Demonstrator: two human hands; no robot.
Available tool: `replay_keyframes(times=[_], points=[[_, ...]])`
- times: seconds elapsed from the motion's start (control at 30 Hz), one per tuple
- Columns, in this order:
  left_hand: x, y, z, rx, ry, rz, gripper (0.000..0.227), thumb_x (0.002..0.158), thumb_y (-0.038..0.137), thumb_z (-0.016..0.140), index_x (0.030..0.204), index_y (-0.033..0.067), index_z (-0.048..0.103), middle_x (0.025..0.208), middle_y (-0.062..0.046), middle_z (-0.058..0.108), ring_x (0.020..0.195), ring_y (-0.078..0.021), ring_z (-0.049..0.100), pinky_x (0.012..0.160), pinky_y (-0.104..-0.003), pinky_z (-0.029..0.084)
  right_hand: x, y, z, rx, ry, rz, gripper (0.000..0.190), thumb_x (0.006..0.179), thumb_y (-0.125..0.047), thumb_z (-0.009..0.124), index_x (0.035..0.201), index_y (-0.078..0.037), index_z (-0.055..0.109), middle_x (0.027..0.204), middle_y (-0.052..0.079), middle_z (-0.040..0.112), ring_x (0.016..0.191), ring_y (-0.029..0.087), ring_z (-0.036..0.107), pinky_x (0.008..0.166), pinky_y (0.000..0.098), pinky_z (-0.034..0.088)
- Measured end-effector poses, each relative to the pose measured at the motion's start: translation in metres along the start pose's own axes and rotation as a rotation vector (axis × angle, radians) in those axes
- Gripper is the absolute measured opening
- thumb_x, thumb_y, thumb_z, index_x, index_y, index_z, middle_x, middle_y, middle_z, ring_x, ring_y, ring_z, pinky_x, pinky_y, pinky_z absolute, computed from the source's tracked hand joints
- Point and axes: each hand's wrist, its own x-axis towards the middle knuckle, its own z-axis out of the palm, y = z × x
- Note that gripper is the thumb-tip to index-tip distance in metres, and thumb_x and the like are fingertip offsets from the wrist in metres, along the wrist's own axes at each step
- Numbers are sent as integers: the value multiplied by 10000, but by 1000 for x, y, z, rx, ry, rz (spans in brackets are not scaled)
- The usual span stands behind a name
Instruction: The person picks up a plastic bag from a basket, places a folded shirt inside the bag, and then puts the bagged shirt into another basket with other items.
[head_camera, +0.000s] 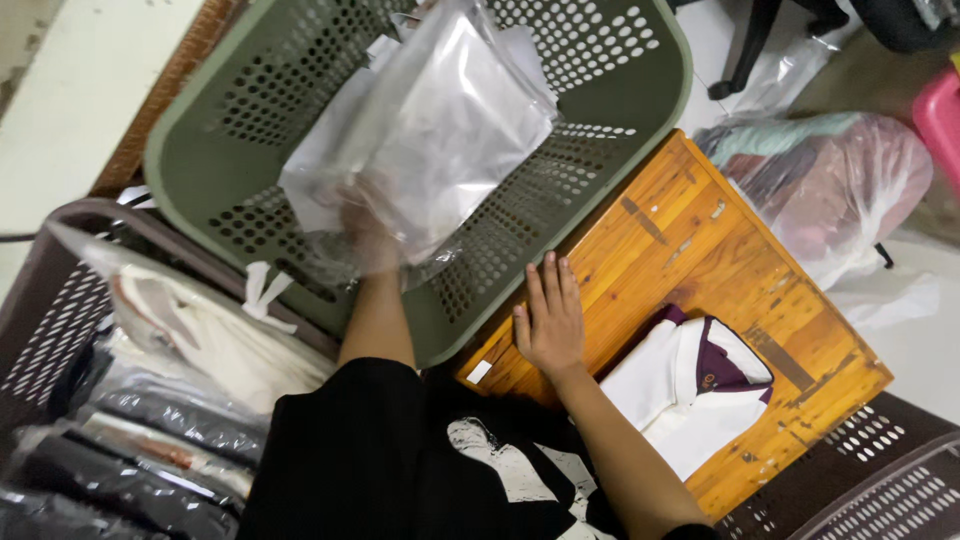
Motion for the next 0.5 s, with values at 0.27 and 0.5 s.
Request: replay_keyframes(times=[0.27,0.5], points=[[29,1,53,-101,-102,16,340,778,83,476,1116,45,460,1086,-86,501,1052,-199,469,840,-338,399,-1,2,7,-30,2,43,510,860,-338,384,1306,-92,371,1378,159,292,1282,346,231,1061,413,140],[5,-4,119,-387,-286,333,533,887,202,140,1417,186,93,1462,-81,127,1335,-257,145,1078,-440,53,-4,5,12,-20,-13,61,513,848,-341,413,1301,-101,382,1375,157,300,1277,354,239,1057,424,161]])
